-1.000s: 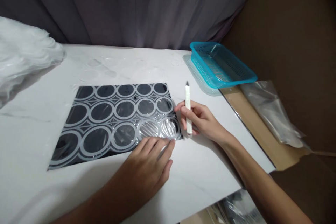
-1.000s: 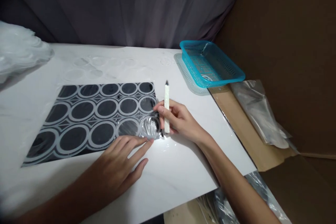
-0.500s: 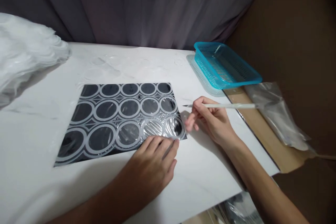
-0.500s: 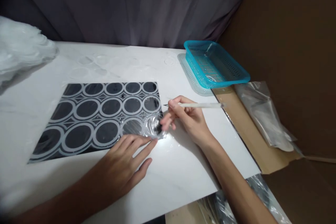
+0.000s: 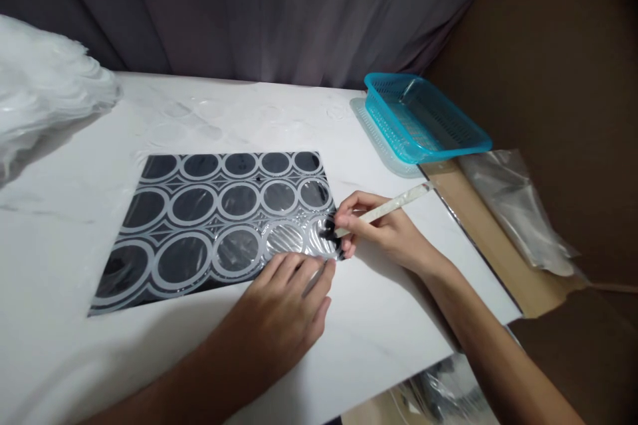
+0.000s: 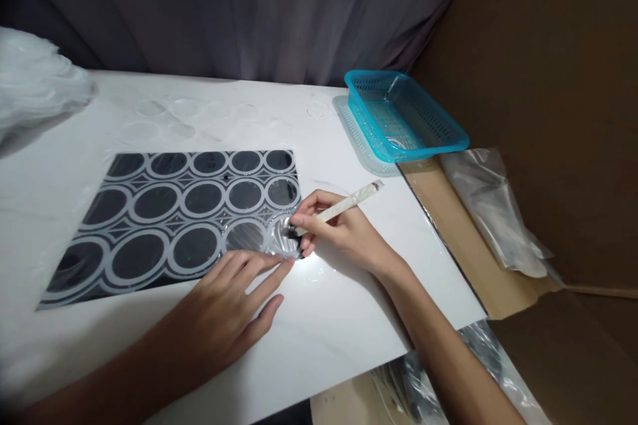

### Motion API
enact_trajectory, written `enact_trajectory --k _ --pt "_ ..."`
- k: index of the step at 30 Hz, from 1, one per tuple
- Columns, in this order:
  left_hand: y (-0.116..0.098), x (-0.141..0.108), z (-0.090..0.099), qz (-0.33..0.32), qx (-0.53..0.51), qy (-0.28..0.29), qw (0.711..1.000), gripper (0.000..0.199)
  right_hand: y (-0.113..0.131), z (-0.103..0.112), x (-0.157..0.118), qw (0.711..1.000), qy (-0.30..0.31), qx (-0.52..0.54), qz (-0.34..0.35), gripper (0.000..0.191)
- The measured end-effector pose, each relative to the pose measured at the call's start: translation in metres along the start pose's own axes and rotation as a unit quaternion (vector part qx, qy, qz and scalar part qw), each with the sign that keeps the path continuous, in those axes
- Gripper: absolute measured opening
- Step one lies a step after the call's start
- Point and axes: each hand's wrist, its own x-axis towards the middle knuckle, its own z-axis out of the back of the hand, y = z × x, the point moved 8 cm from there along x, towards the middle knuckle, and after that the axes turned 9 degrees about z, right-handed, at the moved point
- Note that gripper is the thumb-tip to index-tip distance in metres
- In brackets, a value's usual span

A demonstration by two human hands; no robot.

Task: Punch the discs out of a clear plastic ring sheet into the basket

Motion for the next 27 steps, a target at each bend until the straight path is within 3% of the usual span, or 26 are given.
enact_trajectory --k 8,17,27 --pt "-0.001 0.001 0.004 0.006 -0.002 0.005 1.0 0.032 0.001 0.0 0.002 0.999 -0.012 0.012 0.037 0.021" --pt "0.0 -0.001 0.001 0.003 0.004 0.006 1.0 0.037 -0.008 -0.017 0.0 0.999 0.025 -0.009 0.032 0.016" --pt "0.0 -0.001 0.002 -0.008 -0.022 -0.011 1.0 0.035 -0.014 -0.019 0.001 0.999 0.031 -0.004 0.019 0.019"
